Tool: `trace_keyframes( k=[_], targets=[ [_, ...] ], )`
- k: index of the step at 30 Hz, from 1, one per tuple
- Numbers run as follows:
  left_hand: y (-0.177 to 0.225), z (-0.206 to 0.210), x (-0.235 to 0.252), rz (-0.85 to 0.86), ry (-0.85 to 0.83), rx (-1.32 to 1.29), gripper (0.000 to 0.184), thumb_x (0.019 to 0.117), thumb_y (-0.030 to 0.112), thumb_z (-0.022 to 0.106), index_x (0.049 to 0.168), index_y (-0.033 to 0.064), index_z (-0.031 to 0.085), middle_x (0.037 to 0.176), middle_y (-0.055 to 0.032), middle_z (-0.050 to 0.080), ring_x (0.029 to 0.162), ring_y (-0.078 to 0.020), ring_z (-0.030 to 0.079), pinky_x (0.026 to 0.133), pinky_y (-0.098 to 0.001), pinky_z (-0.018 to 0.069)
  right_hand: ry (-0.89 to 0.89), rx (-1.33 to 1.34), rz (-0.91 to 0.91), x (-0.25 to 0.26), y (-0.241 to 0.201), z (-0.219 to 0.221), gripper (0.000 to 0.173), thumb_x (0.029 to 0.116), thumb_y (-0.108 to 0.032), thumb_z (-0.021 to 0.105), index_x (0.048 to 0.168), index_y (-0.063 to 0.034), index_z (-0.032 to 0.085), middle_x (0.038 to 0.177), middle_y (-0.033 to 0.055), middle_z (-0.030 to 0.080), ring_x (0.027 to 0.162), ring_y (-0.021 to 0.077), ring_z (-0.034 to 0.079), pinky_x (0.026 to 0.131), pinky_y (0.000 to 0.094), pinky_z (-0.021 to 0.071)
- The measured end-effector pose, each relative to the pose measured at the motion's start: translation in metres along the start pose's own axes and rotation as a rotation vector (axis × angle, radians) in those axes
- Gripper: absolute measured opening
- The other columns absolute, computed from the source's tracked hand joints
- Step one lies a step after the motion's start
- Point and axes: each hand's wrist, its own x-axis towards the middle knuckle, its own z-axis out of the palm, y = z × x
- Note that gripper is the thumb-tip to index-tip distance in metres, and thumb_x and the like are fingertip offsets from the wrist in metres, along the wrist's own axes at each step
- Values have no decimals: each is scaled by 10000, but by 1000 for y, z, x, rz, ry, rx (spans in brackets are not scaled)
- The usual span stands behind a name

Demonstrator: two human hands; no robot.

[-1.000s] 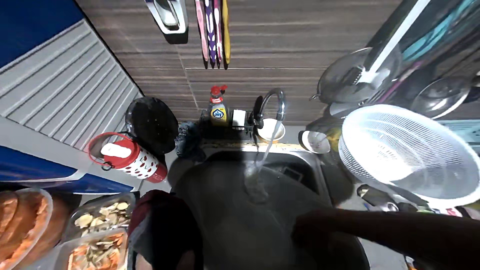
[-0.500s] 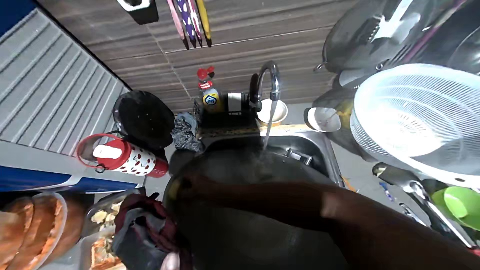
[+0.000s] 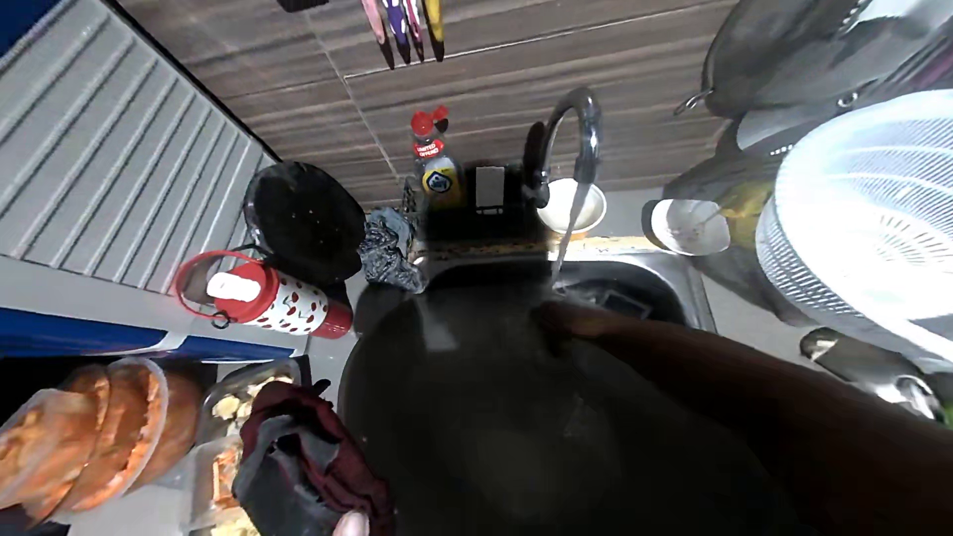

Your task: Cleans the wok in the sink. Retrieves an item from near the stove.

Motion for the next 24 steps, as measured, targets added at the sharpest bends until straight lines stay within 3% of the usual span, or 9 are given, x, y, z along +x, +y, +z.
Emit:
trace_keyframes(
  k=[3, 6, 8, 10, 13, 16, 20, 22, 24],
  targets=[
    [7, 12, 1, -12, 30, -12, 503, 921, 281, 739, 1300, 142, 440, 1096, 152, 709, 1063, 15, 666, 948, -203, 557, 175, 131, -104, 52, -50, -1, 587, 956, -257, 715, 1469, -44, 525, 1442, 238, 559, 1334, 422, 534, 1105, 629, 416],
    [7, 13, 2, 10, 20, -14, 461, 926, 254, 728, 1285, 142, 462, 1071, 148, 716, 1041, 14, 672, 937, -199, 557, 234, 183, -347, 64, -126, -3, 497, 942, -307, 718, 1359, -63, 605, 1297, 205, 649, 1196, 361, 630, 1018, 582, 509],
    [7, 15, 2, 18, 24, -23, 455, 931, 237, 721, 1289, 131, 462, 1079, 145, 714, 1046, 10, 671, 939, -207, 559, 260, 406, -584, 48, -171, 26, 441, 908, -195, 735, 1280, 19, 630, 1214, 227, 672, 1127, 330, 657, 977, 504, 536],
    [6, 13, 1, 14, 29, -20, 484, 924, 224, 719, 1304, 114, 440, 1100, 145, 705, 1067, 8, 664, 951, -213, 558, 148, 605, -604, -33, -209, 41, 286, 880, 22, 677, 1137, 145, 654, 1125, 316, 671, 1073, 400, 654, 958, 533, 504],
    [-8, -7, -1, 11, -6, -14, 536, 933, 232, 732, 1363, 85, 447, 1190, 52, 697, 1126, -79, 662, 997, -298, 550, -438, 273, -755, -131, -173, 19, 275, 973, -127, 674, 1185, 49, 682, 1073, 220, 692, 978, 314, 668, 881, 511, 535],
    [-14, -15, -2, 3, -28, -7, 623, 943, 238, 726, 1426, 56, 378, 1267, 15, 656, 1175, -101, 637, 1043, -324, 526, -758, -20, -488, -143, -96, 14, 296, 958, -231, 731, 1147, -4, 727, 1043, 182, 714, 943, 311, 674, 854, 543, 529],
    [5, 9, 0, -24, 35, -52, 564, 921, 196, 722, 1356, 121, 371, 1149, 165, 690, 1099, 15, 656, 979, -221, 556, -549, -117, -118, -90, -14, -19, 318, 997, -245, 661, 1138, 38, 692, 1052, 234, 693, 965, 381, 679, 843, 586, 536],
    [8, 12, 1, -17, 23, -51, 544, 927, 189, 709, 1352, 119, 377, 1149, 166, 683, 1105, 16, 649, 979, -215, 551, -342, -2, 17, -125, -68, -71, 334, 1029, -107, 583, 1264, 130, 597, 1244, 320, 618, 1146, 430, 616, 975, 557, 488],
    [8, 12, 1, -5, 21, -41, 511, 925, 177, 705, 1337, 117, 407, 1135, 155, 698, 1095, 9, 657, 968, -218, 556, -143, 179, 220, -174, -150, -105, 399, 1104, -64, 408, 1484, 53, 446, 1540, 202, 463, 1390, 285, 463, 1166, 393, 343]
  ],
)
